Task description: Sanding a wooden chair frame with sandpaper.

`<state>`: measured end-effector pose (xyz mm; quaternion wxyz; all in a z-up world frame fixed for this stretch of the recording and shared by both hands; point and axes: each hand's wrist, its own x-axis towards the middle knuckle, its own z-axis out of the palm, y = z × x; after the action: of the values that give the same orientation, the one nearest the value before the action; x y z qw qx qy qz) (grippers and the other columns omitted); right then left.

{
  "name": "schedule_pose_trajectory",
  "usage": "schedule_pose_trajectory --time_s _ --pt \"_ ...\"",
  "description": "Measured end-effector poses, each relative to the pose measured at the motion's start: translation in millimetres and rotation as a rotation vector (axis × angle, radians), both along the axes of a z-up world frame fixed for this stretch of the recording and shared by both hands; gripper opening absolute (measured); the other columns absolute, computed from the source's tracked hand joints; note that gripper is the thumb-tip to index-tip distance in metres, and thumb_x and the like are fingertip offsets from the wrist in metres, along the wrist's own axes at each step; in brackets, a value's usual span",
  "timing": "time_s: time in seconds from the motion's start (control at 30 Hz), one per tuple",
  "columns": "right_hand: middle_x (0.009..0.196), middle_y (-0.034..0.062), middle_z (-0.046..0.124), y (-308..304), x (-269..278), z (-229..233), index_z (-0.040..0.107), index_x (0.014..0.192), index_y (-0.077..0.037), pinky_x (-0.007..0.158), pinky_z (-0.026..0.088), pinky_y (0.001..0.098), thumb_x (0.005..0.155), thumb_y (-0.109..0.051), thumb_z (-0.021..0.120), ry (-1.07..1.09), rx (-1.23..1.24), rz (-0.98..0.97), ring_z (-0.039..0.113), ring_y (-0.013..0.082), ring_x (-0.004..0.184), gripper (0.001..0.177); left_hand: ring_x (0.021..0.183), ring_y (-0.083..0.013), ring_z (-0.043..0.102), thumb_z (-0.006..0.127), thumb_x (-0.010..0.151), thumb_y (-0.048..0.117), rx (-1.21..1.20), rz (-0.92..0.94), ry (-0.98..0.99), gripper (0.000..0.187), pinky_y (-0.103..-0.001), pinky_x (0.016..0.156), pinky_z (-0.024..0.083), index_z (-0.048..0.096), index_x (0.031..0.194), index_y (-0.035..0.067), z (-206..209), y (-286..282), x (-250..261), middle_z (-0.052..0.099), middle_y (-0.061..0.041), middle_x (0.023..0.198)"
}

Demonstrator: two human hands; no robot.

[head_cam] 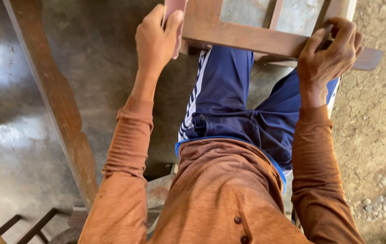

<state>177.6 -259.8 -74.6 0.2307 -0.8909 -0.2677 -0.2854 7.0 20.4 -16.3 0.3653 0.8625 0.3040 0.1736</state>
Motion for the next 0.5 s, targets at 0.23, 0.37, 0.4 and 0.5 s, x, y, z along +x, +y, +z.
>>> schedule_pose_trajectory --time_s 0.23,0.37,0.4,0.5 --pt "0.075 -0.0008 0.062 -4 -4 7 0.056 0.099 -0.014 0.068 0.040 0.0305 0.085 -0.009 0.057 0.063 -0.049 -0.017 0.047 0.0153 0.068 0.015 0.044 -0.0140 0.052 0.055 0.092 0.035 -0.266 0.058 0.116 0.033 -0.029 0.044 0.044 0.049 0.076 0.006 21 -24 -19 0.057 -0.002 0.059" --pt "0.073 0.0004 0.058 3 -4 15 0.055 0.096 -0.013 0.066 0.041 0.0308 0.082 -0.007 0.056 0.031 -0.044 -0.005 0.047 0.0167 0.069 0.015 0.048 -0.0239 0.043 0.054 0.090 0.038 0.039 -0.010 0.040 0.038 -0.036 0.051 0.042 0.049 0.072 0.004 -9 5 4 0.055 -0.008 0.059" --pt "0.073 0.0004 0.058 3 -3 12 0.055 0.096 -0.013 0.066 0.041 0.0308 0.082 -0.007 0.056 0.012 -0.030 0.005 0.047 0.0167 0.069 0.015 0.048 -0.0239 0.043 0.054 0.090 0.038 0.053 0.000 0.021 0.038 -0.036 0.051 0.042 0.049 0.072 0.004 -18 15 19 0.055 -0.008 0.059" --pt "0.072 -0.0012 0.061 -2 -2 5 0.054 0.098 -0.014 0.066 0.040 0.0308 0.088 -0.010 0.053 0.050 -0.044 -0.009 0.047 0.0153 0.068 0.011 0.064 -0.0361 0.066 0.056 0.085 0.049 0.093 0.067 0.121 0.045 -0.044 0.055 0.051 0.064 0.089 0.005 -30 32 49 0.072 -0.014 0.080"
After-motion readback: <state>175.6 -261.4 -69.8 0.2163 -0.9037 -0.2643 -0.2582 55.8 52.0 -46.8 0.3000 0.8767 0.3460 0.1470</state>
